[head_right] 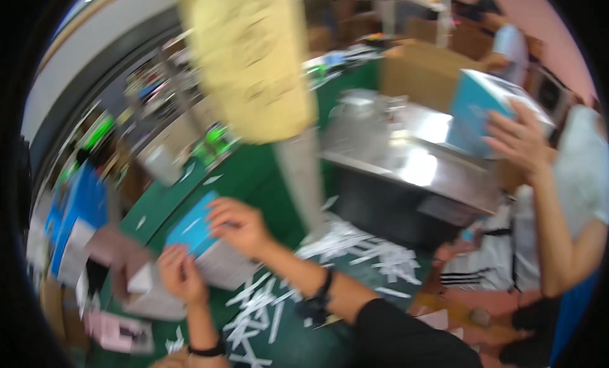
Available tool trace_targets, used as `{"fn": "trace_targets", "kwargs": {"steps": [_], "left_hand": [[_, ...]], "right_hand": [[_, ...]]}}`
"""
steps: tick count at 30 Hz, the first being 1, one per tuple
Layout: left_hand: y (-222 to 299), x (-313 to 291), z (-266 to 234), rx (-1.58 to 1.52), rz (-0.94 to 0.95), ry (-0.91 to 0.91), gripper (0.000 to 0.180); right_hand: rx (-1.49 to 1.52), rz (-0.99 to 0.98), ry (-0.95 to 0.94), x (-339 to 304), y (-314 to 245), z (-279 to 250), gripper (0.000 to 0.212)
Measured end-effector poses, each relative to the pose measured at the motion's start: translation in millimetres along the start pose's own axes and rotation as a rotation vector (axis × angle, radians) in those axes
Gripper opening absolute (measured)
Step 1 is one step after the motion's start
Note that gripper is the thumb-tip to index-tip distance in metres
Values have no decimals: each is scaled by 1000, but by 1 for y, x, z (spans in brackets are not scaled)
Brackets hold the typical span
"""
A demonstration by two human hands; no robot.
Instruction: The recorder is assembling and packing product boxes on an electronics assembly line.
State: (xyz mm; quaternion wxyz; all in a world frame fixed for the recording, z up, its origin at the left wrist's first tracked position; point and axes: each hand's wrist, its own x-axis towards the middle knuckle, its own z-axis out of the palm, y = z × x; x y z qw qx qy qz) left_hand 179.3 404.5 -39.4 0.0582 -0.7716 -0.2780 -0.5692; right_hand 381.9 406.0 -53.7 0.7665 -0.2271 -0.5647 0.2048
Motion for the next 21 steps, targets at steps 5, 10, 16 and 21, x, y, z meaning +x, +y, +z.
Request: {"fn": "trace_targets", "kwargs": {"steps": [5,10,16,21], "left_hand": [[6,-10,20,-19,55,-51,23],[13,-24,30,15,54,4,32],[16,-33,40,23,39,49,27],[9,-23,56,-19,35,88,20]], "right_hand": [[12,-9,-14,-3,-2,-20,31],[31,-123,-91,-15,5,-23,58],[14,-76,-119,-16,6,-34,63],[53,-131,-116,-5,19,-39,36]]}}
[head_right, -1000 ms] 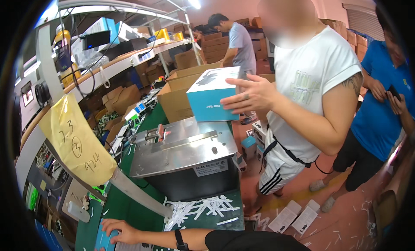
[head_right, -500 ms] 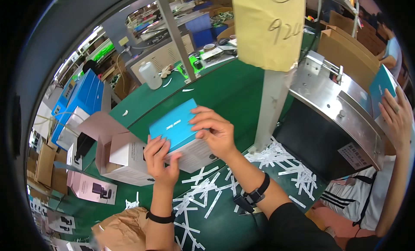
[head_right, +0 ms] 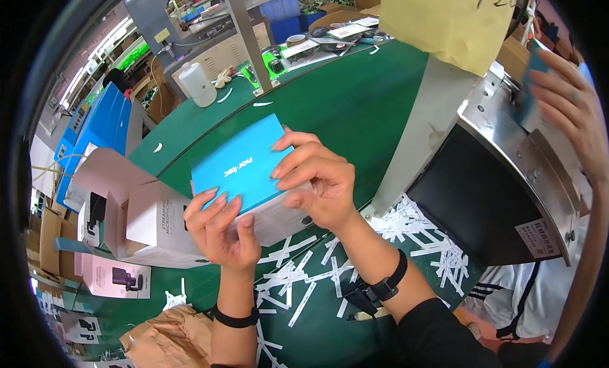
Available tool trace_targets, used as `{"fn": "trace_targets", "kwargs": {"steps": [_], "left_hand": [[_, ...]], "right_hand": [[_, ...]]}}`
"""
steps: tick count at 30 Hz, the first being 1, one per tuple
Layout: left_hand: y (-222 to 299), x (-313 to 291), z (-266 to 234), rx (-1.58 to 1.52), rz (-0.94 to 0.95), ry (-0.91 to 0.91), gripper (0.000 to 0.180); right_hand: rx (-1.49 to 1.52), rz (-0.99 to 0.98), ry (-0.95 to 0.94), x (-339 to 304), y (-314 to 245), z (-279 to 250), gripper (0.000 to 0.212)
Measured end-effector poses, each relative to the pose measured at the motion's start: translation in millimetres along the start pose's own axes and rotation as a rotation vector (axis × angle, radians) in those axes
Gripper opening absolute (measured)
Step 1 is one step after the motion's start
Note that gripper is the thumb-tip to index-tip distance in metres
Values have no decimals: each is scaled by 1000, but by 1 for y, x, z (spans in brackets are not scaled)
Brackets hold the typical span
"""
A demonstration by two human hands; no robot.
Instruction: The recorder is assembling and packing product boxes on an electronics assembly line.
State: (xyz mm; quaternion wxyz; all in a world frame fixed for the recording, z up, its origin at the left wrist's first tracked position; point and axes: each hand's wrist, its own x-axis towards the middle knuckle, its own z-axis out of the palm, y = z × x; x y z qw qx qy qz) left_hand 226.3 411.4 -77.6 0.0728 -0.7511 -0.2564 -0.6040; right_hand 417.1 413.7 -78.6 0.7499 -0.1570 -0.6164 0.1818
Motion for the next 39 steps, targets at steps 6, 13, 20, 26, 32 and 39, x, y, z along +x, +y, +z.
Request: {"fn": "trace_targets", "kwargs": {"steps": [6,13,20,26,32,39], "left_hand": [[10,16,16,-93,-72,29,17],[-5,-14,20,-181,-306,-39,46],[27,17,-17,-59,-302,-237,31],[55,2,-75,-394,-629,-128,52],[158,-83,-217,714,-334,-399,74],[172,-182,-229,429,-974,-883,94]], "right_hand": [[-151,-13,4,16,-13,-13,23],[-180,111,157,-14,-7,-9,27],[-213,136,-155,-4,-22,-26,35],[-265,199,-72,1,-35,-41,27],[-1034,-121,-219,17,-56,-20,34],[-637,-68,-335,30,-89,112,31]]}}
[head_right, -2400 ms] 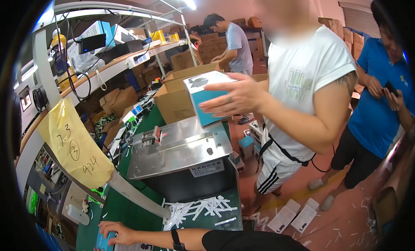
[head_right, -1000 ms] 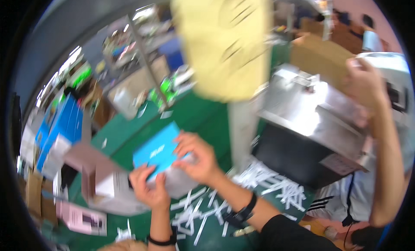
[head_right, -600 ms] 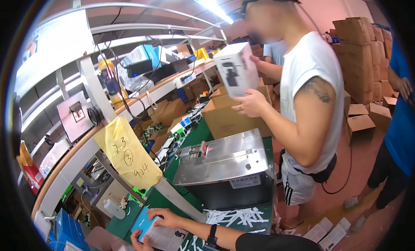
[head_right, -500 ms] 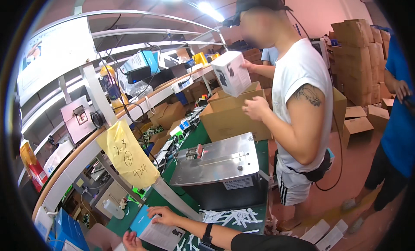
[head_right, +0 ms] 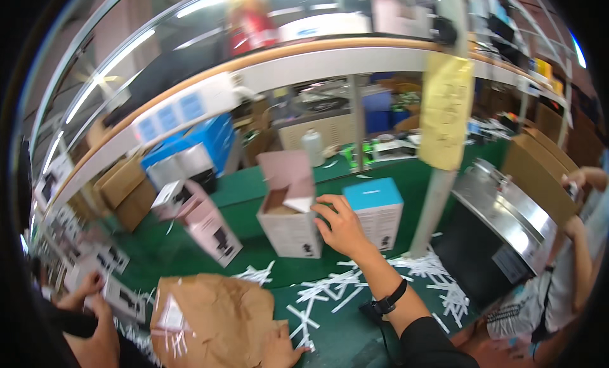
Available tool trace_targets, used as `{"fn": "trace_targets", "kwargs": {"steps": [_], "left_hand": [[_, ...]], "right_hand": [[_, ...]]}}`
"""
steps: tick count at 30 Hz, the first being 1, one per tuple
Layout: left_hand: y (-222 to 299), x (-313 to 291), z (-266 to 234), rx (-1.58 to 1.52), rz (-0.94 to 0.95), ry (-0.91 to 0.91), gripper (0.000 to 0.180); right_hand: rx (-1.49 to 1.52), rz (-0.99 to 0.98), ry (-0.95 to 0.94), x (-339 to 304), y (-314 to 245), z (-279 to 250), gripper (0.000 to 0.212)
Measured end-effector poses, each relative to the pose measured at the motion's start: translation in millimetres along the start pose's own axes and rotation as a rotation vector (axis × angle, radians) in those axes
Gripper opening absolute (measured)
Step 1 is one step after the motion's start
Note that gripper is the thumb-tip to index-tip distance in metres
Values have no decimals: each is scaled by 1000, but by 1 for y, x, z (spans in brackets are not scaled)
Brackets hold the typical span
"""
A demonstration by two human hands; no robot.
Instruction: The recorder is assembling and packing product boxes on an electronics assembly line.
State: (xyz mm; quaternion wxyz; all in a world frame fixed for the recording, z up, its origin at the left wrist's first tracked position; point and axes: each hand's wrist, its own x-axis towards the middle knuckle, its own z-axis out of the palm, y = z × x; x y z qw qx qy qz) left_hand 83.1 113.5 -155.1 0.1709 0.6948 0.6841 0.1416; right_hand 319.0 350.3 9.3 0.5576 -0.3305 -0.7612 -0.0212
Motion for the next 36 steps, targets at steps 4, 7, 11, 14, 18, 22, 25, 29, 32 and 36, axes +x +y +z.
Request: {"fn": "trace_targets", "kwargs": {"steps": [4,7,11,14,18,22,25,29,32,36], "left_hand": [[4,-12,-5,117,-33,126,95],[10,-28,-6,239,86,71,91],[26,-31,3,309,142,46,103],[36,-31,-11,253,72,81,96],[31,-42,-24,123,95,90,81],[42,-51,-43,98,79,192,58],[30,-65,-74,-1,55,415,25],[-51,-106,-121,289,-522,713,11],[-157,-122,-144,36,-804,773,24],[-250,-98,-142,-1566,-946,915,58]], "right_hand": [[-118,-76,-160,9,-20,71,32],[-474,3,-225,7,-29,103,33],[-500,41,-228,-1,6,92,26],[-474,5,-206,1,13,63,23],[-388,-23,-186,-5,13,48,19],[-372,6,-199,-13,19,43,21],[-397,52,-170,-18,13,28,28],[-293,-38,-65,-25,-24,10,27],[-187,-47,-66,-35,-53,8,24],[-62,-61,-106,-42,-86,3,21]]}}
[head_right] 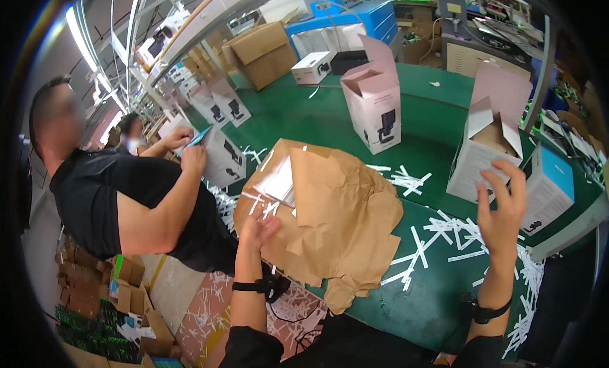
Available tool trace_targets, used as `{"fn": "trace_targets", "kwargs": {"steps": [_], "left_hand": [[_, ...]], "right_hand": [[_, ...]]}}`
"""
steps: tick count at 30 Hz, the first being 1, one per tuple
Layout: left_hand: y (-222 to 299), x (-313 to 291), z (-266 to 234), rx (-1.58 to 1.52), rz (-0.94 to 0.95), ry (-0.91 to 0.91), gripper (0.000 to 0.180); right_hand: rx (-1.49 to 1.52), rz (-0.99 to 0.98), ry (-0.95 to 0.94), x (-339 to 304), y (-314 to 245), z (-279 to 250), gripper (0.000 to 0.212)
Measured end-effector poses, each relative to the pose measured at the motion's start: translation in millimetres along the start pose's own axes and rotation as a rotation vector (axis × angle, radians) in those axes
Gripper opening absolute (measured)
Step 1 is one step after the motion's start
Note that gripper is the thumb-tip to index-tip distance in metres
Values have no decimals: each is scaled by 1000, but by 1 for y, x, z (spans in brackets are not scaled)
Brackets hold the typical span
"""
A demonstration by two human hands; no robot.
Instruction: The recorder is assembling and packing product boxes on an electronics assembly line.
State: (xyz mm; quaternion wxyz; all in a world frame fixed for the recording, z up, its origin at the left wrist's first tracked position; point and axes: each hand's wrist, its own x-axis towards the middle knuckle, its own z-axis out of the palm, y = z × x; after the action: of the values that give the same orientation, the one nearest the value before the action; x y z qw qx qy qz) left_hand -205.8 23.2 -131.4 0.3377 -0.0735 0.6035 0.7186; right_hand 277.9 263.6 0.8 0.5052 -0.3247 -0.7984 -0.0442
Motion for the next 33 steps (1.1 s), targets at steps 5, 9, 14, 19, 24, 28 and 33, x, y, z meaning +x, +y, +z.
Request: {"fn": "trace_targets", "kwargs": {"steps": [5,9,14,19,24,28,33], "left_hand": [[-12,20,72,-157,-144,-179,95],[-10,41,77,-338,-163,-322,88],[-2,38,83,-243,-199,-9,77],[3,14,126,-196,-18,-179,63],[11,56,104,-268,-43,-455,52],[-13,42,81,-281,68,-376,54],[-22,-28,25,-135,553,-229,56]], "right_hand": [[-23,-27,-42,-20,10,-13,19],[16,32,-74,-38,20,-23,16],[52,94,-102,-60,35,-33,14],[25,116,-104,-70,52,-45,14],[57,96,-67,-65,50,-51,13],[115,84,-130,-70,47,-46,13],[443,130,-204,-71,4,-36,13]]}}
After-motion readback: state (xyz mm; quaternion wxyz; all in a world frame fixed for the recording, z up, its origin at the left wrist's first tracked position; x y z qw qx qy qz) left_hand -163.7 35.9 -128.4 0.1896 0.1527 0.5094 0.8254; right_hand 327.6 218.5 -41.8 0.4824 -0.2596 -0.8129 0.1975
